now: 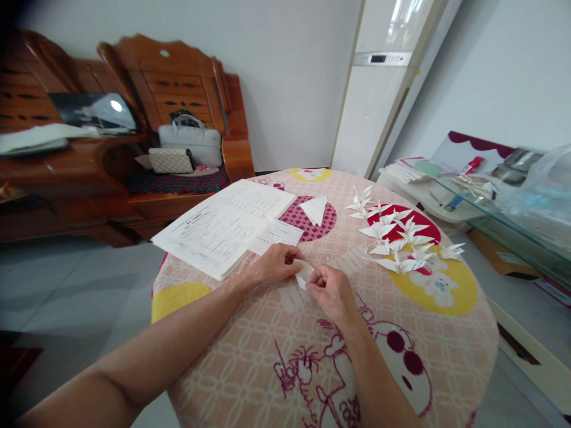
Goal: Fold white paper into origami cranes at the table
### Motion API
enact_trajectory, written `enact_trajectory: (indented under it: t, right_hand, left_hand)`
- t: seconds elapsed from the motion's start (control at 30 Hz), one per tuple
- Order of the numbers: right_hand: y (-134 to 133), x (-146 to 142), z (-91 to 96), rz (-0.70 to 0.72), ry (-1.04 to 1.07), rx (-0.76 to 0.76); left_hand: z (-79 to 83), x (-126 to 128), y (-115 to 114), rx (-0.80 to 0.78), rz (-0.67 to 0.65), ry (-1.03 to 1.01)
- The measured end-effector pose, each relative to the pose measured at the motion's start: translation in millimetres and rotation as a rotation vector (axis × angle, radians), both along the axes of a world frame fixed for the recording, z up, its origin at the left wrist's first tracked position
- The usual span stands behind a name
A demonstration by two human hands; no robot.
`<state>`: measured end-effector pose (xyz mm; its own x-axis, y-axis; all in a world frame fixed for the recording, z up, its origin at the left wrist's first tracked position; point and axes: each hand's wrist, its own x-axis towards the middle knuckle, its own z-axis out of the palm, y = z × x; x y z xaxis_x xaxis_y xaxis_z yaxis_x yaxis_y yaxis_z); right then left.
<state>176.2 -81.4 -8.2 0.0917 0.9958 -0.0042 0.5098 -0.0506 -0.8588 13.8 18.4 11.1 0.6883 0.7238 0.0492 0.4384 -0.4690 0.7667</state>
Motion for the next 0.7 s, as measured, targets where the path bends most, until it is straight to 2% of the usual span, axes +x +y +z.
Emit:
enact_trajectory:
  t: [0.17, 0.37, 0.5, 0.7]
  right_hand:
    - [1, 3, -0.3, -0.085, 0.089, 0.021]
    - [2, 1, -3.2, -0.131, -0.087, 0.051]
    - [3, -1, -3.1, -0.119, -0.190, 0.064]
    - [1, -4, 1.3, -0.104, -0.271, 0.080]
  left_hand:
    - [-1.2, 1, -1, 0.036, 0.039, 0.010]
    - [-8.4, 3, 1, 0.151, 0.059, -0.034]
    - [-10.2, 2, 3, 0.188, 0.021, -0.046]
    - [-6.1, -4, 11, 0.155, -0.076, -0.031]
